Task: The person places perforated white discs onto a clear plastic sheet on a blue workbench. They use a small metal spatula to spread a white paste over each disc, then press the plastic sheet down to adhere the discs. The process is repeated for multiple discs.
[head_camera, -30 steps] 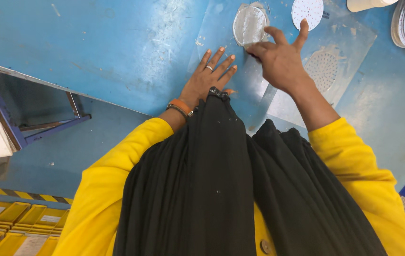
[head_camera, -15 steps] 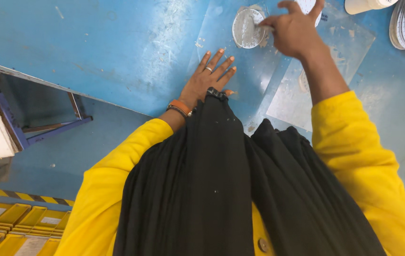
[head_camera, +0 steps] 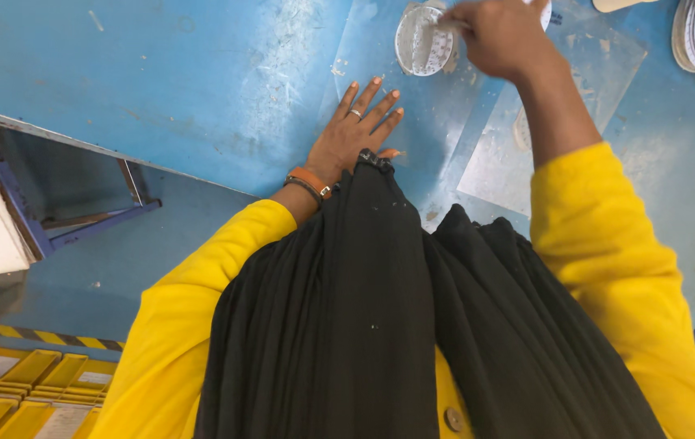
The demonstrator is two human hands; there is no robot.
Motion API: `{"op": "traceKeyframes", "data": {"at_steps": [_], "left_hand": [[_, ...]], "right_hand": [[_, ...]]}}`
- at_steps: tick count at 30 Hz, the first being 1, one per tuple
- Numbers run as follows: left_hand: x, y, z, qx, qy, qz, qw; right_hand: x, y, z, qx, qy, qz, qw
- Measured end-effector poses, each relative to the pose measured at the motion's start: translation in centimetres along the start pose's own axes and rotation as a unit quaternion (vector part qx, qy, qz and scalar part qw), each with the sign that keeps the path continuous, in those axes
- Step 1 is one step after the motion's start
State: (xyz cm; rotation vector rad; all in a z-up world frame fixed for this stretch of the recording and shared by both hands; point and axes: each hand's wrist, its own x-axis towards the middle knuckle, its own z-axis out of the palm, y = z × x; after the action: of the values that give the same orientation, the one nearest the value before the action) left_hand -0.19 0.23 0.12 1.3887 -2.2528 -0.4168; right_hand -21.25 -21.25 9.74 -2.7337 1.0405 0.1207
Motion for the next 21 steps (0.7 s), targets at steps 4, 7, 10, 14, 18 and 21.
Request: {"op": "traceKeyframes", "data": {"at_steps": [4,7,10,14,18,21], "left_hand": [[0.2,0.0,-0.4,-0.018,-0.023,-0.006,1.000],[0.1,-0.1,-0.5,-0.008,-0.003,0.003,1.000],[0.3,-0.1,-0.4,-0.001,-0.010,0.004,1.000],[0.2,0.0,-0.5,-0.006,-0.008,0.002,1.000],[0.1,0.0,-0.8,-0.002,0.000,0.005,1.000],[0.1,0.0,-1.0,0.002,0.002,0.006,1.000]], "right_hand": [[2.9,0.6,0.9,-0.013,0.013,-0.064,0.998],[3.2,0.0,1.6,-0.056,-0.013,-0.075,0.996],[2.5,-0.8,1.6,-0.088,-0.007,-0.104,0.991],[1.2,-1.8,1.0,-0.108,-0.065,-0.122,0.984],[-0.9,-2.2,0.3,-0.149,-0.073,-0.136,0.977],[-2.0,-2.1,0.0,-0.174,-0.099,-0.132,0.971]]}}
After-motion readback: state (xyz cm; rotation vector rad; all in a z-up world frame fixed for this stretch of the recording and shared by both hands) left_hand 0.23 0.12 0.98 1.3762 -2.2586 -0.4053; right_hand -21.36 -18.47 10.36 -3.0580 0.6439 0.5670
